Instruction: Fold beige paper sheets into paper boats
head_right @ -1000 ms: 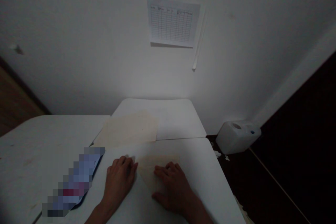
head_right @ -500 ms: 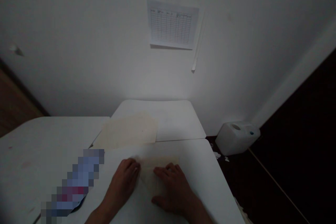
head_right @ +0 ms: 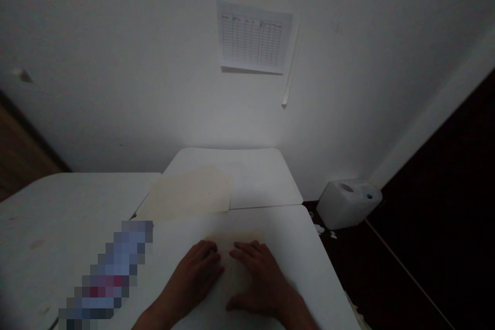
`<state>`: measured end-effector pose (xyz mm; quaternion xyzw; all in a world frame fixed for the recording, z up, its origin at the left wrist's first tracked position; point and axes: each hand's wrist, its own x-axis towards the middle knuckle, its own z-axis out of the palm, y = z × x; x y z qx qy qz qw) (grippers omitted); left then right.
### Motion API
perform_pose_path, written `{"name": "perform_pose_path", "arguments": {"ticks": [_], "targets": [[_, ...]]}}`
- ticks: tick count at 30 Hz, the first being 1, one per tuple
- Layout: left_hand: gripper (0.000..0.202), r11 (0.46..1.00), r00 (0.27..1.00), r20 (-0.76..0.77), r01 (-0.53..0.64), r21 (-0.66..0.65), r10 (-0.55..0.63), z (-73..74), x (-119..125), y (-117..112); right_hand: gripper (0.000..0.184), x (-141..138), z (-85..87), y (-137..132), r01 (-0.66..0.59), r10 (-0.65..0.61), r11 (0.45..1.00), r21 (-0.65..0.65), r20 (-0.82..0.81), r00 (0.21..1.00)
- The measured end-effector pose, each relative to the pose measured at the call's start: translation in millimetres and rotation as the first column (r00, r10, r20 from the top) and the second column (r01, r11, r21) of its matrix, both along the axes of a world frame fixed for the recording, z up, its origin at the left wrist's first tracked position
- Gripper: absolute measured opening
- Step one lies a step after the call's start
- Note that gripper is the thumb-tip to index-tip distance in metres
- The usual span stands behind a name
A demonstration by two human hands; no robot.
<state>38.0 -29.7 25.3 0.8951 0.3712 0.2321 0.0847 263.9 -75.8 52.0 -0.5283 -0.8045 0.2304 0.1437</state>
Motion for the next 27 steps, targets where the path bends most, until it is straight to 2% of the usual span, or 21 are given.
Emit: {"name": "perform_pose_path", "arguments": {"ticks": [3,7,10,14,18,23,27], "targets": [[0.006,1.000,1.000,0.005,-0.006,0.012,0.006,1.5,-1.8,0.7,0.077,14.1,-1.6,-9.0,0.067,-0.068,0.996,0.057,0.028,0.997],[0.018,0.999,0.999,0.032,0.033,0.007,-0.033,4.7,-4.7,3.4,0.061,30.6,-1.3,-23.2,0.044,-0.050,0.995,0.085,0.063,0.997],[0.027,0.996,0.994,0.051,0.094,-0.008,-0.093,7.4,-2.9,1.4,0.048,33.4,-1.6,-30.3,0.029,-0.035,0.997,0.076,0.090,0.995],[0.021,0.996,0.994,0.064,0.091,-0.019,-0.089,9.8,0.7,-9.5,0.036,27.9,-6.3,-33.4,0.023,-0.033,0.993,0.114,0.086,0.996],[0.043,0.997,0.996,0.054,0.072,0.006,-0.072,8.2,1.1,-18.6,0.031,21.9,-10.0,-34.6,0.027,-0.034,0.987,0.160,0.041,0.999],[0.036,0.993,0.995,-0.018,0.104,0.051,-0.103,4.6,0.0,-19.1,0.027,21.8,-10.6,-37.1,0.014,-0.017,0.984,0.179,0.013,1.000],[0.030,0.990,0.993,-0.047,0.114,0.082,-0.110,7.3,0.0,-19.4,0.034,25.2,-10.1,-36.1,-0.007,-0.007,0.973,0.233,0.057,0.998]]}}
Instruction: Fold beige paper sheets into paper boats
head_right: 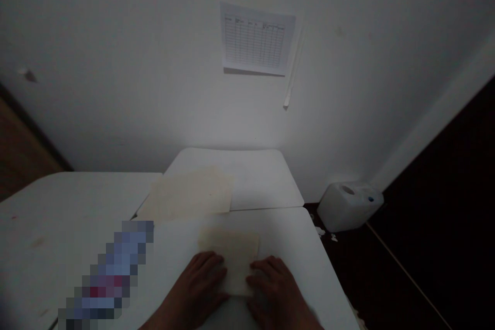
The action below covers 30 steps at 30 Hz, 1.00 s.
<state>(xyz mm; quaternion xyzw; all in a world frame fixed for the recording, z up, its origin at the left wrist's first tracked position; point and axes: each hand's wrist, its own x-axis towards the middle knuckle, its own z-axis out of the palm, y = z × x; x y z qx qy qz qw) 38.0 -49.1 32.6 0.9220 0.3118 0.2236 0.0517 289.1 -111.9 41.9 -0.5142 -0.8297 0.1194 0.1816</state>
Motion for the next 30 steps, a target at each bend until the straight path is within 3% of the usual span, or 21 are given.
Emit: {"name": "perform_pose_path", "arguments": {"ticks": [7,12,19,24,30], "targets": [[0.016,0.996,0.998,0.053,0.034,-0.078,-0.030,4.0,-4.3,2.6,0.025,-4.8,4.9,16.0,-0.091,0.091,0.996,-0.015,0.038,0.995],[0.029,0.988,0.995,0.068,0.077,-0.132,-0.069,0.2,-14.6,11.0,0.011,-5.5,4.5,21.8,-0.170,0.170,0.985,0.005,0.005,0.985],[0.040,0.973,0.994,0.102,0.050,-0.226,-0.027,-3.0,-20.2,10.0,0.014,-6.9,21.6,29.8,-0.253,0.249,0.967,-0.032,-0.091,0.964],[0.033,0.975,0.988,0.154,0.018,-0.220,0.016,-7.2,-15.5,6.1,0.017,-14.6,34.3,43.0,-0.216,0.188,0.975,-0.062,-0.300,0.935],[0.020,0.987,0.991,0.133,0.022,-0.159,-0.001,-2.1,-8.0,2.8,0.008,-24.6,16.1,61.5,-0.010,-0.026,0.996,-0.084,-0.415,0.910]]}}
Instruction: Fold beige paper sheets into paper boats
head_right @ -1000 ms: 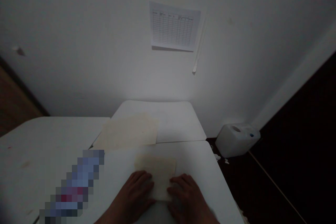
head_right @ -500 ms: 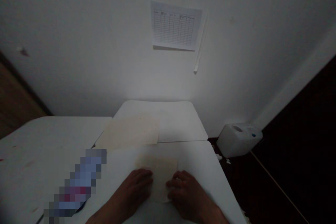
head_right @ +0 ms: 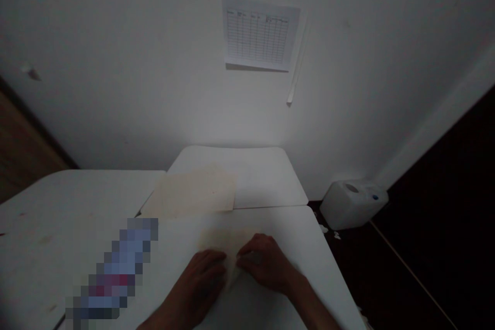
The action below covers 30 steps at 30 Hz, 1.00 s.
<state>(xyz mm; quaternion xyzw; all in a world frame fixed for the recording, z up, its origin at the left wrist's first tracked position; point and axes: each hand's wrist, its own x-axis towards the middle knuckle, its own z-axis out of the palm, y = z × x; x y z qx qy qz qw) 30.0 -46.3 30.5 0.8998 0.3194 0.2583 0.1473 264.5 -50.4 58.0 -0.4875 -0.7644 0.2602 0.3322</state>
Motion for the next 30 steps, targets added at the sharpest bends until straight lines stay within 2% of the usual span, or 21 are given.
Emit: {"name": "perform_pose_path", "arguments": {"ticks": [8,14,23,26,30], "targets": [[0.015,0.999,0.999,-0.003,0.044,-0.003,-0.044,-2.5,3.5,-2.3,0.031,-14.0,-28.8,16.3,0.107,-0.109,0.993,-0.047,-0.024,0.994],[0.016,0.997,0.999,0.024,0.050,-0.053,-0.048,-5.3,2.5,-1.6,0.038,-19.7,-42.2,20.2,0.136,-0.136,0.991,0.005,0.002,0.991],[0.014,0.999,0.999,-0.044,-0.001,-0.043,-0.001,-3.5,6.3,-1.3,0.043,-25.3,-45.8,18.1,0.167,-0.167,0.986,0.020,0.004,0.986],[0.021,0.999,0.999,-0.033,-0.032,-0.031,0.031,-2.3,8.5,-3.0,0.043,-27.1,-45.3,17.2,0.191,-0.191,0.981,0.021,0.002,0.982],[0.017,0.998,0.998,-0.013,-0.054,-0.019,0.053,-2.1,10.5,-3.4,0.041,-30.1,-43.9,17.3,0.218,-0.218,0.976,0.012,0.011,0.976]]}}
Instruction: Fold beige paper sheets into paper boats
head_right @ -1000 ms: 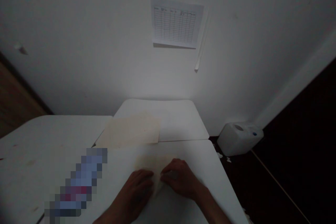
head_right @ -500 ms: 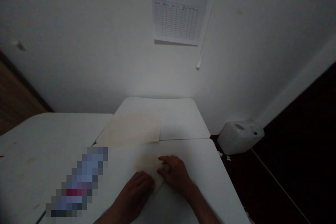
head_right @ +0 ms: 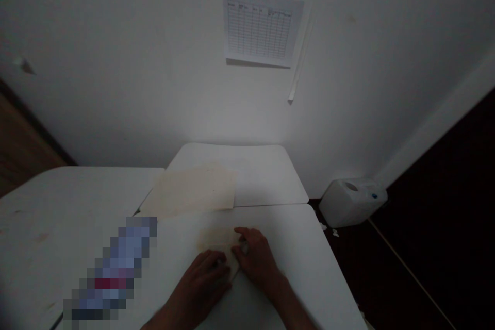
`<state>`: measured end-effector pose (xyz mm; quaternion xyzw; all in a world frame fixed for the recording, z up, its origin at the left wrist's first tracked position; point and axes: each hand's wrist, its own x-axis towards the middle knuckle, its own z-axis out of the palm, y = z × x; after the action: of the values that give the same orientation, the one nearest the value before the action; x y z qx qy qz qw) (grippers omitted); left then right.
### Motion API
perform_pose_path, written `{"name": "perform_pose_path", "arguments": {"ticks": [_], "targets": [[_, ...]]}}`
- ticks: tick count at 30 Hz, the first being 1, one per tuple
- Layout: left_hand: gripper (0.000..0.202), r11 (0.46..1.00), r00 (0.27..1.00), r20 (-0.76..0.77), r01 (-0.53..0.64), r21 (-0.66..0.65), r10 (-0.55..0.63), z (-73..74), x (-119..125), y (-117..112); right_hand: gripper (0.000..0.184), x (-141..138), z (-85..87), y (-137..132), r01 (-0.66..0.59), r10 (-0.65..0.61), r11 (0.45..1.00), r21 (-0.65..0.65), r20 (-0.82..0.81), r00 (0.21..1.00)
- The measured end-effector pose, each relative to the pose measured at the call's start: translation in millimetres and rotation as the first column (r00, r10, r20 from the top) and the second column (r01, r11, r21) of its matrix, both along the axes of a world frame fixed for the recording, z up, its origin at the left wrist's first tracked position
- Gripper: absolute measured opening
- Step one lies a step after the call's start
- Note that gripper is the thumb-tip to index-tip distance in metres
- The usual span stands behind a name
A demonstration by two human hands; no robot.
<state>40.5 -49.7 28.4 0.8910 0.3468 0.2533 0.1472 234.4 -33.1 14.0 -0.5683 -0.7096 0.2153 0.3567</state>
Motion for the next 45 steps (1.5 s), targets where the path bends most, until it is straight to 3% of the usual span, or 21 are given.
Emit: {"name": "perform_pose_path", "arguments": {"ticks": [7,15,26,30,36,45], "targets": [[0.023,1.000,1.000,-0.017,0.016,0.002,-0.016,-2.6,-0.2,1.4,0.041,-3.6,0.4,0.1,0.019,-0.019,1.000,0.001,0.008,1.000],[0.021,0.992,0.999,-0.025,0.026,0.123,-0.023,-10.5,-4.2,1.6,0.044,-4.5,1.4,0.1,0.038,-0.038,0.999,0.036,0.013,0.999],[0.016,0.993,0.997,-0.079,0.024,0.116,-0.015,-11.7,-3.4,2.2,0.032,-1.0,8.7,-3.0,0.049,-0.079,0.985,0.166,0.178,0.981],[0.016,0.991,0.997,-0.075,0.016,0.130,-0.006,-14.6,-3.4,2.5,0.013,8.5,13.3,-14.5,-0.040,-0.022,0.970,0.240,0.250,0.968],[0.014,0.996,0.993,-0.117,0.017,0.082,-0.007,-11.2,-2.2,3.7,0.016,14.8,22.5,-36.7,-0.225,0.138,0.961,0.161,0.424,0.895],[0.020,0.999,0.999,-0.021,0.044,-0.006,-0.044,-10.5,-6.7,8.0,0.020,14.0,26.9,-49.1,-0.301,0.222,0.948,0.103,0.463,0.858]]}}
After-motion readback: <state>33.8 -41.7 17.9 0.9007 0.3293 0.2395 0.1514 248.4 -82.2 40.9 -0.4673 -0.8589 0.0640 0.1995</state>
